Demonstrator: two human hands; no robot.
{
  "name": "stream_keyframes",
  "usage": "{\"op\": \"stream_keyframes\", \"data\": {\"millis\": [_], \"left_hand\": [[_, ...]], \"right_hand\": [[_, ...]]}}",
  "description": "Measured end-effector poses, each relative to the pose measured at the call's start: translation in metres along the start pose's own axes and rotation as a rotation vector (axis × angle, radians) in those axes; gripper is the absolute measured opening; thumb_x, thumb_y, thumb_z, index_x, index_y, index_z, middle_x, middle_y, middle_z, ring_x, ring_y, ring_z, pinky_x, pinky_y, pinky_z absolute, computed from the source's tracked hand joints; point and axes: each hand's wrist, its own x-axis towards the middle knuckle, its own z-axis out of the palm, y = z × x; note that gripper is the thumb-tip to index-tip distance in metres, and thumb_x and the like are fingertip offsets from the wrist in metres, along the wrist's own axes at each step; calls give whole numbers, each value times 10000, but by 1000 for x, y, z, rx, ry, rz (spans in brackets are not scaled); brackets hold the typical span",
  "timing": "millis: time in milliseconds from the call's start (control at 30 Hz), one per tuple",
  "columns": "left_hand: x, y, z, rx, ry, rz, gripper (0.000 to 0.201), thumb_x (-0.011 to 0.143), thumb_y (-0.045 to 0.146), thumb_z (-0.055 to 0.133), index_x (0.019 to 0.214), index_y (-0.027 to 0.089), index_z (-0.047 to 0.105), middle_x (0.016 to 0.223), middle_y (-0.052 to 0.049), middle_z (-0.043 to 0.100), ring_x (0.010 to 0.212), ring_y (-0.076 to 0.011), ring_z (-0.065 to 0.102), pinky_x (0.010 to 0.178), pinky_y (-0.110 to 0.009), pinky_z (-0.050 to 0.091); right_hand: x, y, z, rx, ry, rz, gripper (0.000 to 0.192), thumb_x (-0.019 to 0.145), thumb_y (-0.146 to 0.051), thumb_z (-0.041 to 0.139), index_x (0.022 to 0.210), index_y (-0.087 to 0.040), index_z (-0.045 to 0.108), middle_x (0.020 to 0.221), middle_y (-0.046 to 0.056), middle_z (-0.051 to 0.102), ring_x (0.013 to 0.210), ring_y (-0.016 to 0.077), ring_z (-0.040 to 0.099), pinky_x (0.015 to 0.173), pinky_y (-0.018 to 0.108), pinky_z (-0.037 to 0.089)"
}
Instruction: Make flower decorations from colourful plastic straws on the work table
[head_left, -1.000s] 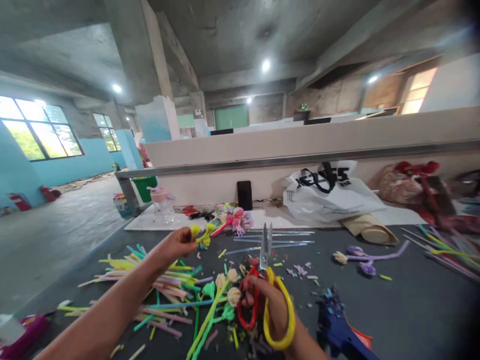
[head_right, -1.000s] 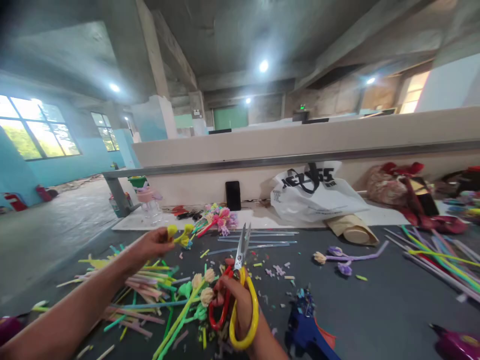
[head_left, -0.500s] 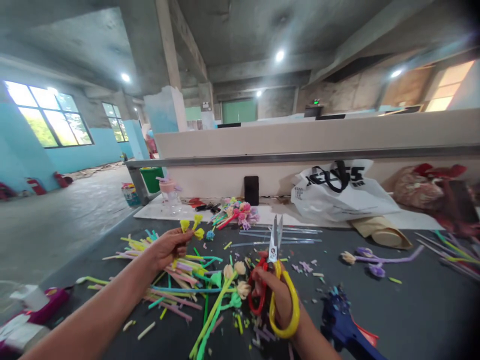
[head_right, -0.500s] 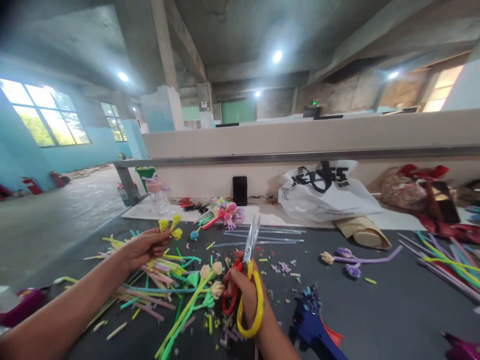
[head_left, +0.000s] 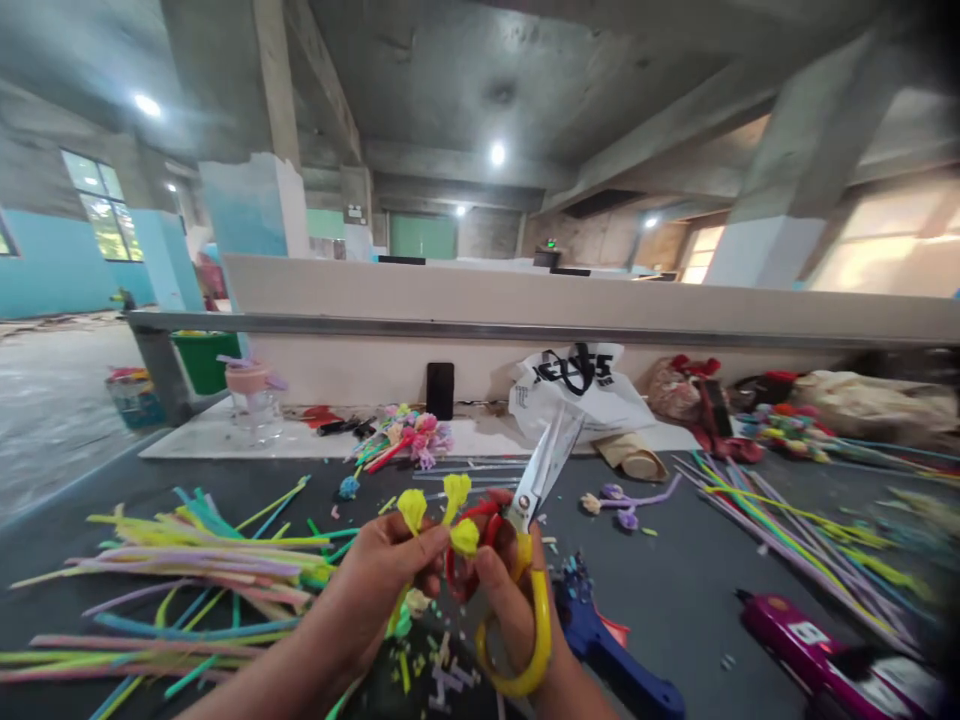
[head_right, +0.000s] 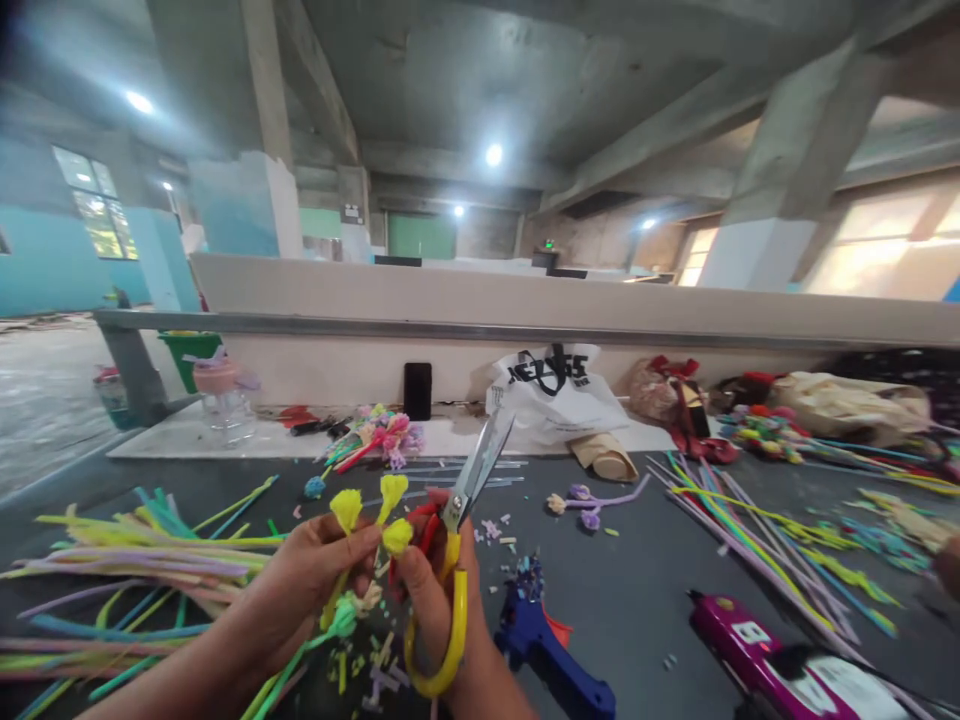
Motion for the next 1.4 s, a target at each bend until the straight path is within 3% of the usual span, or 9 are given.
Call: {"op": "stream_keyframes", "data": {"millis": [167,267,433,633,833,1067,1233,1400], "left_hand": [[17,0,11,153,-119,15,285,650,328,668,479,119,576,456,3,552,435,-77,458,445,-191,345],[19,-3,13,110,-105,19,185,615,299,698,604,130,622,517,13,585,469,-81,473,459,-187,353],[17,-10,4,68,-88,4,223,575,289,726,704,137,626,590,3,611,524,-104,509,496,-200,382],[24,-15,-6,96,-79,-10,235,627,306,683,773,148,589,532,38,534,472,-77,444,482,-190,355],[31,-15,-13,478,-11,234,130,655,291,622,671,163,600,668,1,549,551,-106,475,506,-201,373],[31,-21,-12,707,-36,477,70,687,265,588,650,218,625,699,-41,597,684,-174,546,639,-263,435],[27,-18,-10,689,-75,464,170,630,286,665,794,244,648,812,-57,627,770,-203,559,695,-290,447],[25,-15,-12,740,-113,500,231,671,319,645,883,228,660,861,-74,621,834,-207,549,764,-295,438]], "right_hand": [[8,-9,-8,-43,116,-74,478,732,-287,617,1121,-277,340,757,-21,487,496,110,501,434,250,424],[10,-10,-10,-41,135,-70,473,732,-269,617,1112,-281,336,754,-21,495,486,111,494,436,261,427],[6,0,-11,-99,128,-37,489,728,-254,627,1124,-281,340,758,-10,510,537,127,509,471,267,436],[6,10,-16,-192,89,62,462,720,-294,638,1100,-271,375,757,-4,533,543,126,516,483,261,431],[18,3,-21,-189,219,41,468,669,-306,682,1066,-287,433,830,6,568,532,105,486,456,231,393],[17,1,-19,-139,97,-7,478,682,-266,668,1079,-283,402,820,10,554,616,140,518,483,249,415],[16,5,-20,-145,92,-27,436,741,-253,610,1102,-283,368,801,1,544,563,120,506,457,237,412],[18,6,-22,-151,112,-13,414,768,-245,578,1119,-268,360,759,-12,532,483,92,475,428,228,412]]}}
